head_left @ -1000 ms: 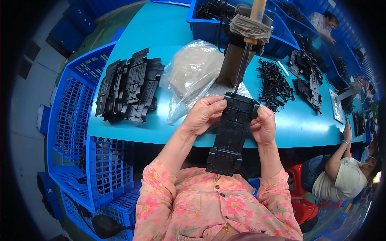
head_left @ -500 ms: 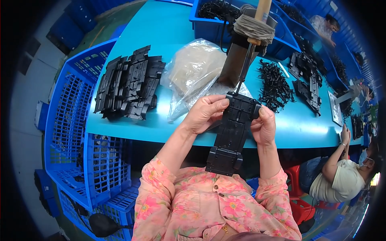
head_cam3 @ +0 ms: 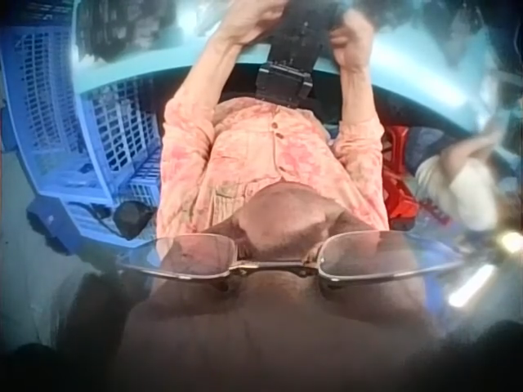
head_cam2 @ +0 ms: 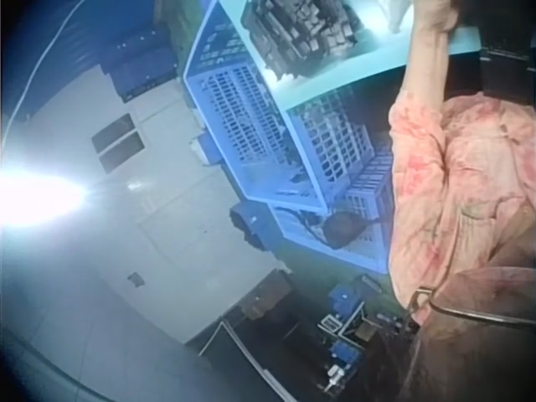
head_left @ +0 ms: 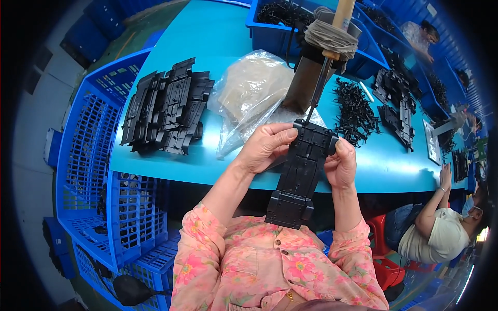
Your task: Assembling small black plastic parts onto a larger toy chassis at a factory workbench.
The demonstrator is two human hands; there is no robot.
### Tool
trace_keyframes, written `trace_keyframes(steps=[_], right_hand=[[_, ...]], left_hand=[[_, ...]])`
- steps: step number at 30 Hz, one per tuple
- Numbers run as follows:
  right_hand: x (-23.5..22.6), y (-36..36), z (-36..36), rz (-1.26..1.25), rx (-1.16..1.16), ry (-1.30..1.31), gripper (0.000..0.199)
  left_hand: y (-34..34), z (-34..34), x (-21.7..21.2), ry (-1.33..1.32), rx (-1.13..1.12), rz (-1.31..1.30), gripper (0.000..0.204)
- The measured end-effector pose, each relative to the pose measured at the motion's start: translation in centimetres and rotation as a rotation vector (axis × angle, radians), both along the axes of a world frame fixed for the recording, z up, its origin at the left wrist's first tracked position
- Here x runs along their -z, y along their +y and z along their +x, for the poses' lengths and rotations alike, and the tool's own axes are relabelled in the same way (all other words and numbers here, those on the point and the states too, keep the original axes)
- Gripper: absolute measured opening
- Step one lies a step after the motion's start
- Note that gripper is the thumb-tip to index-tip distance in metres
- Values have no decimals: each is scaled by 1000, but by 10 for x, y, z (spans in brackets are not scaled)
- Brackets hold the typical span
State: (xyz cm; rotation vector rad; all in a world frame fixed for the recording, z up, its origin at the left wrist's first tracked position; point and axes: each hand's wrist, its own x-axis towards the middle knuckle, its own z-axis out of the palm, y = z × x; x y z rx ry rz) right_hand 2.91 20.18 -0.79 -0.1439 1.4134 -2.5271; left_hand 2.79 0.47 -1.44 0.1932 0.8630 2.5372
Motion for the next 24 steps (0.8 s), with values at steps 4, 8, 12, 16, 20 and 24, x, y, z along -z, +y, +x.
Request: trace_keyframes(steps=[4,8,12,16,20,24], right_hand=[[0,0,1,3,3,-8,30],[-4,-3,3,-3,23,-16,29],[-2,4,2,-3,7,-22,25],[-2,0,-3,8,-27,-70,17],[-10,-4,-7,-32,-147,-99,19],[-8,-10,-15,1,-238,-122,22]], left_hand=[[0,1,-2,1,-22,-18,25],[0,1,-2,17,-18,-18,26],[4,0,-4,-6,-33,-48,26],[-1,0,5,-36,-110,-94,25],[-8,-2,5,-55,-145,-173,24],[-16,0,-7,-5,-157,-183,23]])
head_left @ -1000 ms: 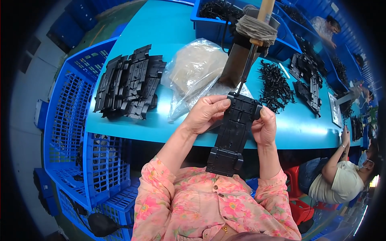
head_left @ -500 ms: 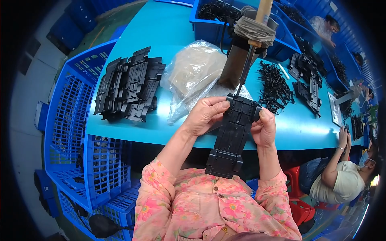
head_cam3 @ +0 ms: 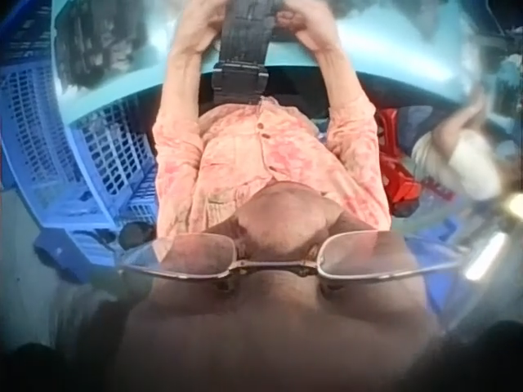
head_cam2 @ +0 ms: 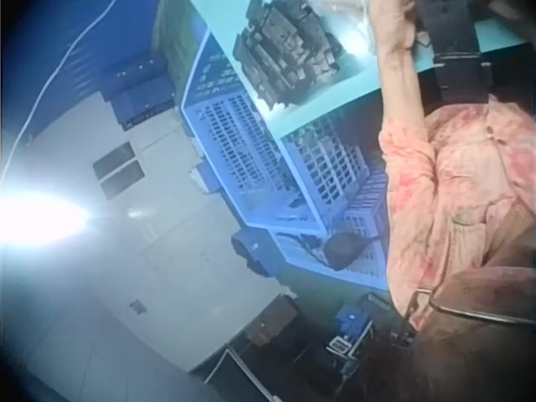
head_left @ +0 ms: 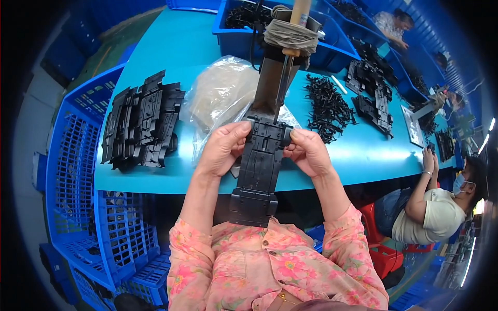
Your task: Assembling small black plastic parts onto a larger toy chassis at a factory workbench.
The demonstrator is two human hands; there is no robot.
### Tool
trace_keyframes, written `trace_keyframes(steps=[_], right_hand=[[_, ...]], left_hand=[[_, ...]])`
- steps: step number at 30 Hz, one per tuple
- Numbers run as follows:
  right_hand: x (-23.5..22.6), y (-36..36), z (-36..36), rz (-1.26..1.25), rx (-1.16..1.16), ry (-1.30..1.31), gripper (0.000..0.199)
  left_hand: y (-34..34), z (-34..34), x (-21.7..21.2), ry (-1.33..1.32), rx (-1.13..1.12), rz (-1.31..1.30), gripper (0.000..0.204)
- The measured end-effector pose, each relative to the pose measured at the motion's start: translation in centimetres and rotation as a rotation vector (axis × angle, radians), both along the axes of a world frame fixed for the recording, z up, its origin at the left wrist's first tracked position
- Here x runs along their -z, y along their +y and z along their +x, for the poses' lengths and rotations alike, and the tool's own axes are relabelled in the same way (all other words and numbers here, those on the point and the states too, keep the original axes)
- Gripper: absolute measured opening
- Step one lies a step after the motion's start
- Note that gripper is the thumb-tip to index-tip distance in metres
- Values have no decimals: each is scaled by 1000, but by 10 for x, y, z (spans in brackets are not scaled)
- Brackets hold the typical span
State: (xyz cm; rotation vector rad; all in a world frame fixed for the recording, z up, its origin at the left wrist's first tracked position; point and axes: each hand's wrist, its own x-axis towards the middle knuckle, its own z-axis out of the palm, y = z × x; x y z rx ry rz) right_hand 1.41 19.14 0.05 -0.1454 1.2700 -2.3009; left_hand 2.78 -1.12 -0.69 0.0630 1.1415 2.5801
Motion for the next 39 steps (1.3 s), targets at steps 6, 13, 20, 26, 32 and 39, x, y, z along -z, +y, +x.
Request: trace_keyframes(steps=[6,13,20,26,32,39], right_hand=[[3,-9,-7,44,-24,20,22],[3,-13,-5,-13,-51,89,26],[-2,-21,1,-31,15,99,26],[3,-18,2,10,46,136,26],[6,-16,2,66,56,151,26],[5,-17,3,71,87,154,28]], left_hand=[[-12,-3,1,7,7,35,22],[-17,-7,15,49,4,110,23],[-14,-3,-1,79,39,144,27],[-13,-3,-6,74,74,159,30],[-13,-3,-5,50,51,135,29],[-11,-7,2,15,37,133,28]])
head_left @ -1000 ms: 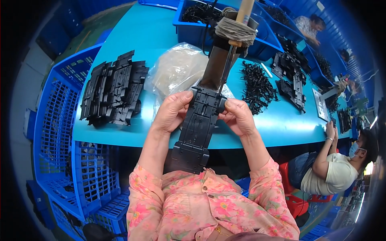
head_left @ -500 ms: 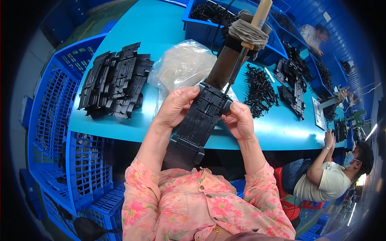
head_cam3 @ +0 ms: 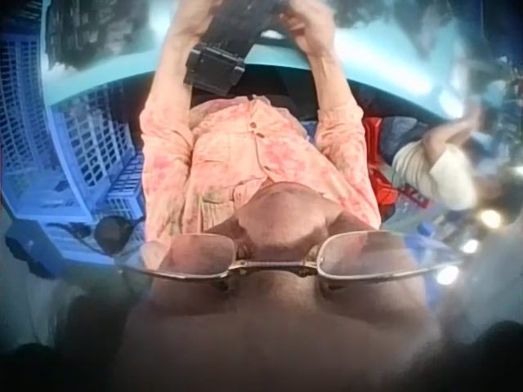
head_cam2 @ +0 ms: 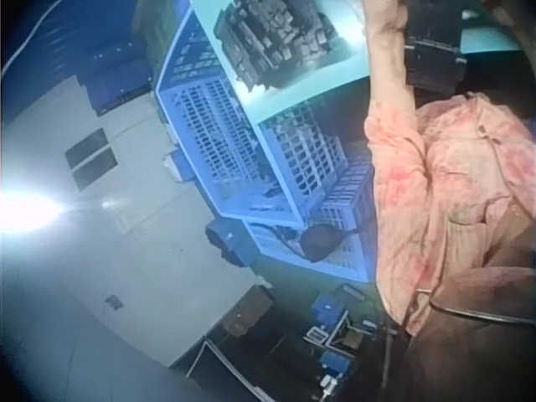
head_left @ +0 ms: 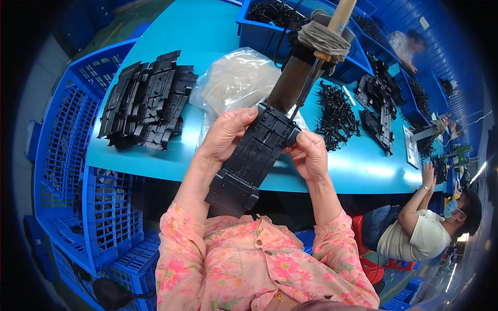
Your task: Assembling small black plastic parts onto a larger toy chassis at a factory workbench.
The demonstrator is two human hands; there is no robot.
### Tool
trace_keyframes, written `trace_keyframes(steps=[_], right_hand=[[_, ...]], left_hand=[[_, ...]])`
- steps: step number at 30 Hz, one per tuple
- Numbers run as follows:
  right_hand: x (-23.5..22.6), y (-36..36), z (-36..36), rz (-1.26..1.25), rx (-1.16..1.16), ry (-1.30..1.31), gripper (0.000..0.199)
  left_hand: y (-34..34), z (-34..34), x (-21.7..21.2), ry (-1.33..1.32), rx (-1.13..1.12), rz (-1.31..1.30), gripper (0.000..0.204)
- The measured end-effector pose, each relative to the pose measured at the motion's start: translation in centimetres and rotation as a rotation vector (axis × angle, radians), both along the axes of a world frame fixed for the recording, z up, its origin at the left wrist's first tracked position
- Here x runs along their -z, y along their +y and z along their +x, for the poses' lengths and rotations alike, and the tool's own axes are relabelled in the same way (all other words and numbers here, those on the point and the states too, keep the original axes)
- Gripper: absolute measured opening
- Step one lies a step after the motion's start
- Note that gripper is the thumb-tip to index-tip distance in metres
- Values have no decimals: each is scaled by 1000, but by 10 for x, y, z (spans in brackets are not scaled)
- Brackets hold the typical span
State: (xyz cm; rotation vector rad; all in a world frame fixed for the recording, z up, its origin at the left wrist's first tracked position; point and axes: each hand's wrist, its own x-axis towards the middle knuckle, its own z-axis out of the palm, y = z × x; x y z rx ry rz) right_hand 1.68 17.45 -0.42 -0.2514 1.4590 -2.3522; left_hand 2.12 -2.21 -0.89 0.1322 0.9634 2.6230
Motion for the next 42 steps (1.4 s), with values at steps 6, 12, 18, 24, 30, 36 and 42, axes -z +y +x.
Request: trace_keyframes(steps=[6,12,18,24,30,36,42], right_hand=[[-8,-4,3,0,13,5,29],[-11,-5,4,5,4,5,29],[-9,-6,3,6,18,16,29],[-9,-5,3,3,10,22,29],[-6,-6,3,7,29,46,28],[-9,-4,3,19,-6,46,29],[-3,-6,3,19,31,70,30]], left_hand=[[-2,0,1,36,33,38,29],[-2,0,1,28,14,18,30],[-2,0,-1,35,29,31,30],[-2,1,-1,16,14,13,29],[-5,-1,3,73,75,102,29],[-2,1,0,36,29,40,29],[-1,1,2,7,1,17,28]])
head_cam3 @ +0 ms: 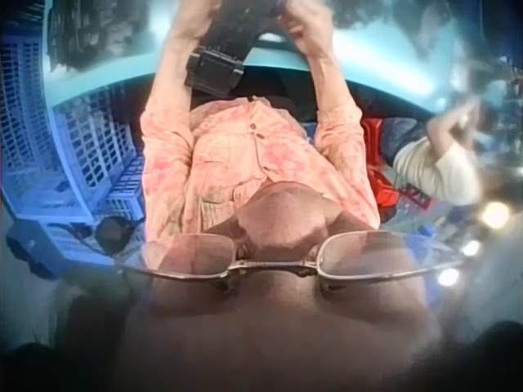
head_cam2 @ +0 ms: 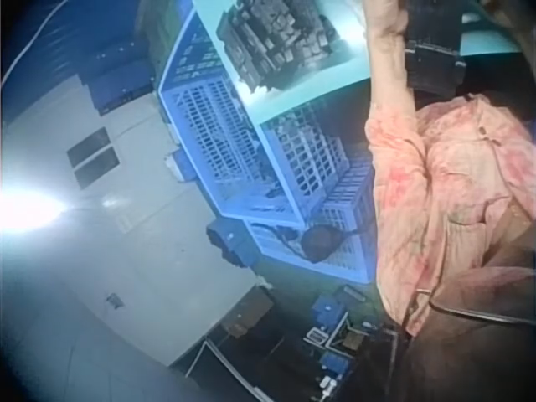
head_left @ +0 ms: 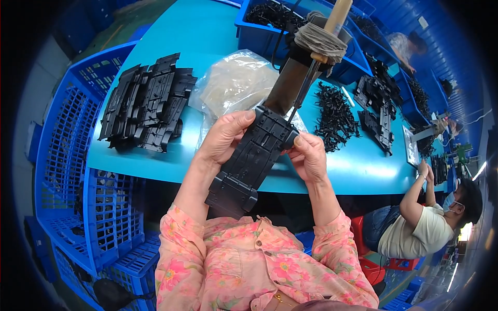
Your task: Assembling small black plastic parts onto a larger toy chassis at a factory workbench.
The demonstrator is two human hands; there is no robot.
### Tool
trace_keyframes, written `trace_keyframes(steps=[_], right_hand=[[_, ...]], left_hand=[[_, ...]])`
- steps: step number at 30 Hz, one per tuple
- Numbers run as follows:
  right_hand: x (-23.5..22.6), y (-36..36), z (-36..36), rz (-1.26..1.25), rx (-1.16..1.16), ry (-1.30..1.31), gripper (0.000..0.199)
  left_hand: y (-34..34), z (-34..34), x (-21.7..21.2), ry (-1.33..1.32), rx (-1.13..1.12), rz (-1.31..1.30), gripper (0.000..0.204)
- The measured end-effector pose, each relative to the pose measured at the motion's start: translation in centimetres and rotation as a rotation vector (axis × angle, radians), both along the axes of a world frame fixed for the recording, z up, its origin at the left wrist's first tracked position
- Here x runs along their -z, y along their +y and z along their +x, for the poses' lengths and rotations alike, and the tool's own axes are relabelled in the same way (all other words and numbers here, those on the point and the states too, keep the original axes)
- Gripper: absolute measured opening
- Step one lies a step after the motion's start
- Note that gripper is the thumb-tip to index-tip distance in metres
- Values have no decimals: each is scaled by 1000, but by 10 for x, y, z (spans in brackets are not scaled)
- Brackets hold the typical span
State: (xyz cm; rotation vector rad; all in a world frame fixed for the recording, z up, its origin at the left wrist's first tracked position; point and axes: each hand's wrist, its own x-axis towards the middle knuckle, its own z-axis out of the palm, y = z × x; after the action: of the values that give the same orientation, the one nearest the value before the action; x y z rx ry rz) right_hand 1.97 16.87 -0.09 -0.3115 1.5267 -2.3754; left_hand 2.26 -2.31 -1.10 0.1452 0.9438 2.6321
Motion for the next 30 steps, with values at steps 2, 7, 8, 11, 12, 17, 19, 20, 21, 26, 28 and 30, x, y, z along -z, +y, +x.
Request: trace_keyframes(steps=[2,7,8,11,12,17,19,20,21,26,28,30], right_hand=[[-3,2,0,1,-23,-8,30],[-6,3,0,-5,-64,-26,29],[-5,3,0,-4,-47,-24,29],[-3,1,0,-6,-24,-19,28],[-3,0,0,-10,-18,-15,28],[-5,0,0,-11,-36,-29,27],[-6,0,1,-27,-47,-41,27],[-6,-1,1,-42,-40,-52,26],[-5,-1,1,-59,-33,-63,26],[0,9,-3,-165,-79,-127,23],[3,16,-6,-177,-84,-139,23],[5,19,-8,-175,-79,-155,21]], left_hand=[[0,1,-2,7,6,14,27],[2,1,-2,-18,-21,-10,26],[1,1,-1,-18,-26,-14,26],[-2,1,-2,26,17,1,27],[-2,0,-2,25,19,1,27],[-5,-3,8,22,28,48,27],[-3,-1,5,-4,2,-10,26],[-1,0,2,-25,-29,-63,26],[0,0,0,-28,-27,-74,26],[3,0,-2,39,-12,-110,25],[7,0,-2,9,-5,-128,25],[9,-1,-2,-19,5,-137,24]])
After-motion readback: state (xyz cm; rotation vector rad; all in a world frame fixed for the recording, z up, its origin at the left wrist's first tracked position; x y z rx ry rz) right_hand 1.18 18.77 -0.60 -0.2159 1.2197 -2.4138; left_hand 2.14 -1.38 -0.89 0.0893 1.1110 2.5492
